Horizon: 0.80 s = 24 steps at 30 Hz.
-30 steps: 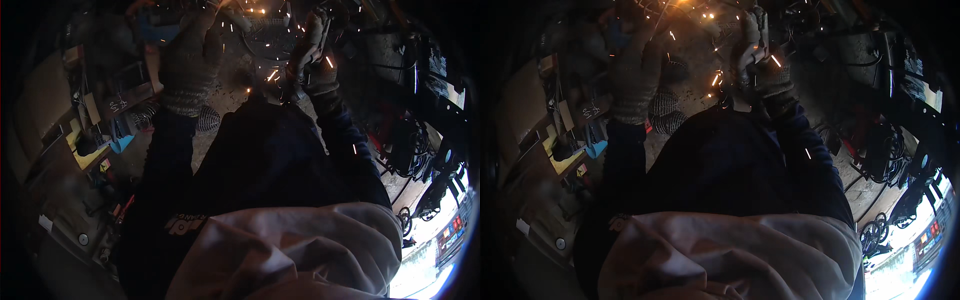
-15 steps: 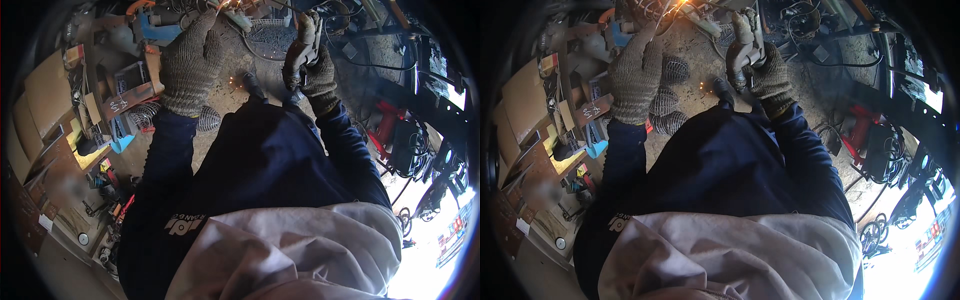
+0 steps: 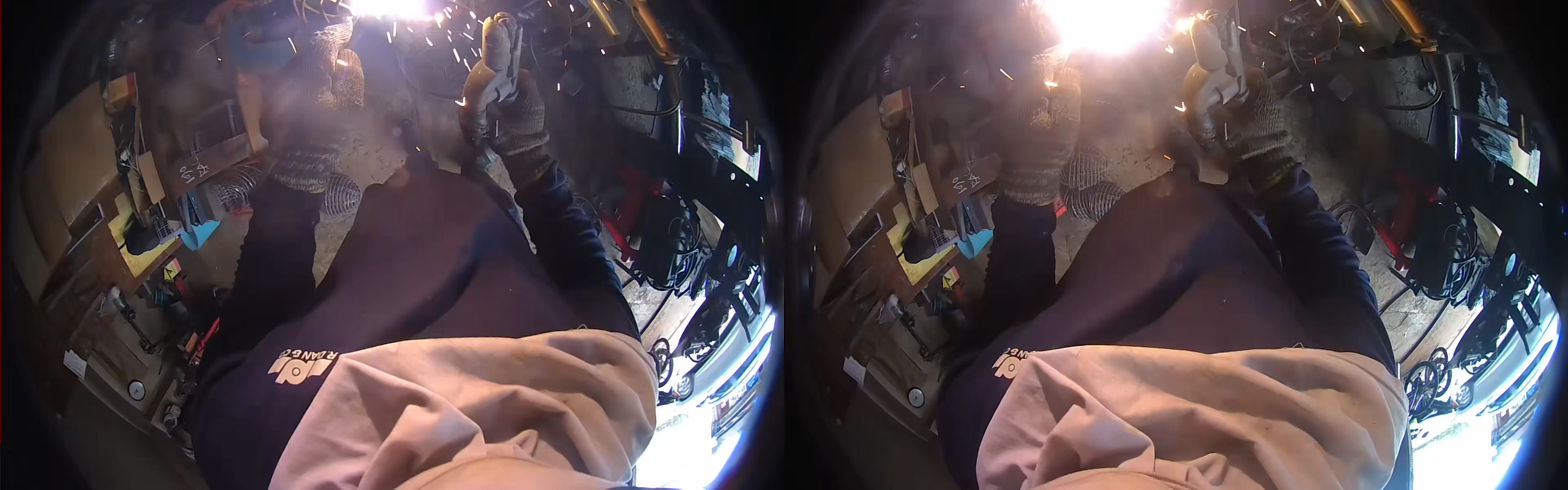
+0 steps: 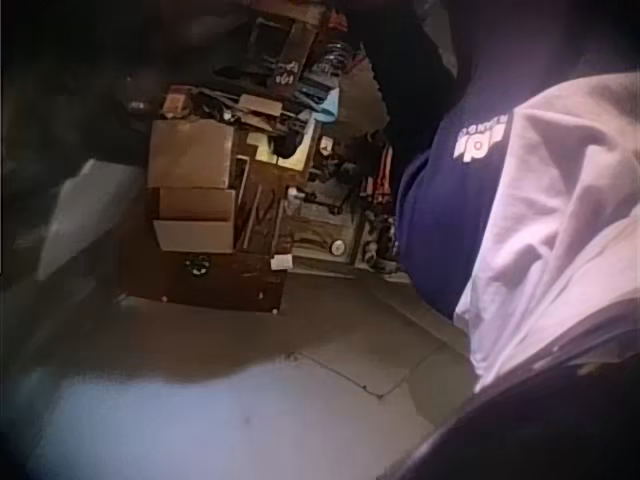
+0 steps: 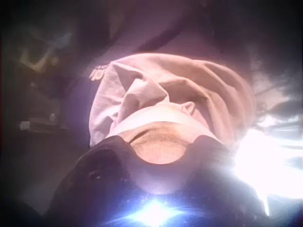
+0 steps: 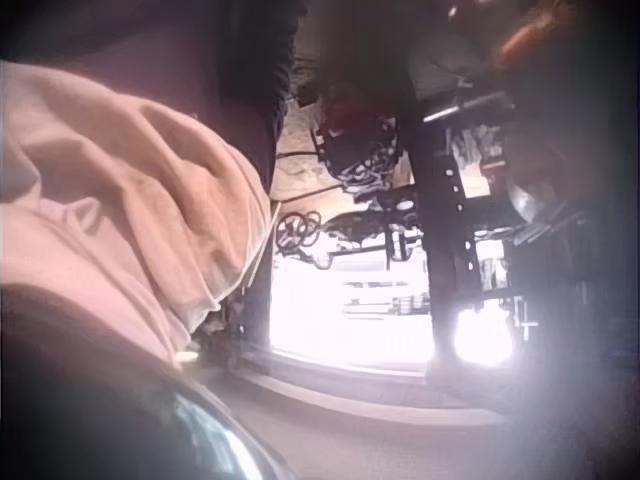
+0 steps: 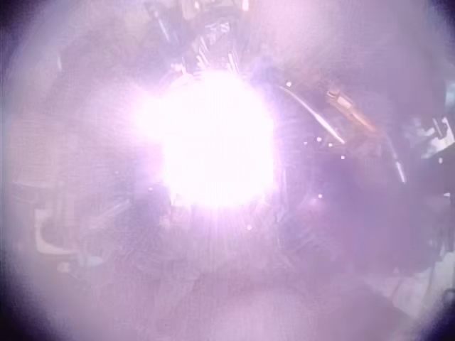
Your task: The person welds two metal pieces together using a welding gun, then hits the joint with a hammer.
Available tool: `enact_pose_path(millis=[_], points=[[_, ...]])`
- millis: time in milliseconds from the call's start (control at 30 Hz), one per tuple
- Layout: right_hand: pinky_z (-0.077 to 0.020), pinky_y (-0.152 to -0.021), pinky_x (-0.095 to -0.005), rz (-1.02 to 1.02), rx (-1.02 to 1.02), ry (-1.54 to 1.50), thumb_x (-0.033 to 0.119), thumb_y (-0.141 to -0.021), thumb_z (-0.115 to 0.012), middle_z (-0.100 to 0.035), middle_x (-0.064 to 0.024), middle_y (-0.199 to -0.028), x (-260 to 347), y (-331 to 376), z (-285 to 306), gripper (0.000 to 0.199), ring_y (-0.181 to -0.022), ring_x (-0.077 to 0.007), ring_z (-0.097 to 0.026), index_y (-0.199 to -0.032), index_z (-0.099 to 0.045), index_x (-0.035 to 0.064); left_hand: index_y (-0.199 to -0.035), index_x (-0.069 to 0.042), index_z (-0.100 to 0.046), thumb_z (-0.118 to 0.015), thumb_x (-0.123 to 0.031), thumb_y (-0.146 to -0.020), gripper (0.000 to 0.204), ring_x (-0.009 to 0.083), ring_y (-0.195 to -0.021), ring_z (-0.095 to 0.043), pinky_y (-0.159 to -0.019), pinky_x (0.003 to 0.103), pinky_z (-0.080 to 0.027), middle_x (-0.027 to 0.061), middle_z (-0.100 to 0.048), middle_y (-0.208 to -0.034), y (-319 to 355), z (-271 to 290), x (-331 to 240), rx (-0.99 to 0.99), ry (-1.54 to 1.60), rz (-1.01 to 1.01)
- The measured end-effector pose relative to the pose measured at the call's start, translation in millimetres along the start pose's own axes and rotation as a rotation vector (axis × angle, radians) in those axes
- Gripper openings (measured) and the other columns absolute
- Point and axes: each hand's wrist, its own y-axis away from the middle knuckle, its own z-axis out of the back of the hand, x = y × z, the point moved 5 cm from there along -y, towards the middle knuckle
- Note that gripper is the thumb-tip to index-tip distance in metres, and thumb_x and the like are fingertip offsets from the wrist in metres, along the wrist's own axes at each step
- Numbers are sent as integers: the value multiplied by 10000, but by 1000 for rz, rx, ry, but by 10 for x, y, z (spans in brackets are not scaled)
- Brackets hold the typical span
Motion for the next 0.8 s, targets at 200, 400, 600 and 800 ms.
enact_pose_path(millis=[200, 400, 600, 800], points=[[-535, -854, -337, 184, -35, 241, 82, -899, -638, -586, -93, -1126, 495, 30, 0, 371, -1017, -190, -618, -1235, -484, 50, -1247, -32, -577, -532, -154, -976, 301, 181, -841, -656, -684, 285, -548, 106, -654, -1054, 129, 108, -430, -219, -787, -567], [-561, -846, -358, -80, -82, -734, 86, -870, -670, -610, -84, -1089, 162, 32, -24, 444, -1006, -194, -633, -1260, -465, 42, -1185, -118, -641, -663, -153, -871, 316, 270, -839, -694, -729, 331, -572, 125, -694, -973, -427, -588, 153, -1195, -2841, -1039], [-526, -885, -359, -67, -88, -276, 124, -874, -663, -616, -92, -1115, 118, -13, 80, 466, -1009, -225, -642, -1280, -450, 40, -1219, -127, -668, -615, -176, -889, 337, 313, -1164, -584, -998, 417, -459, 104, -675, -1159, -593, -709, 316, -1263, -3323, -1043], [-499, -852, -346, -11, -112, 26, 200, -835, -709, -627, -85, -1083, 278, 58, -14, 498, -1031, -224, -633, -1247, -474, 48, -1212, -132, -634, -669, -123, -857, 357, 303, -881, -696, -776, 380, -560, 140, -701, -1016, -423, -626, 211, -1245, -3305, -1035]])
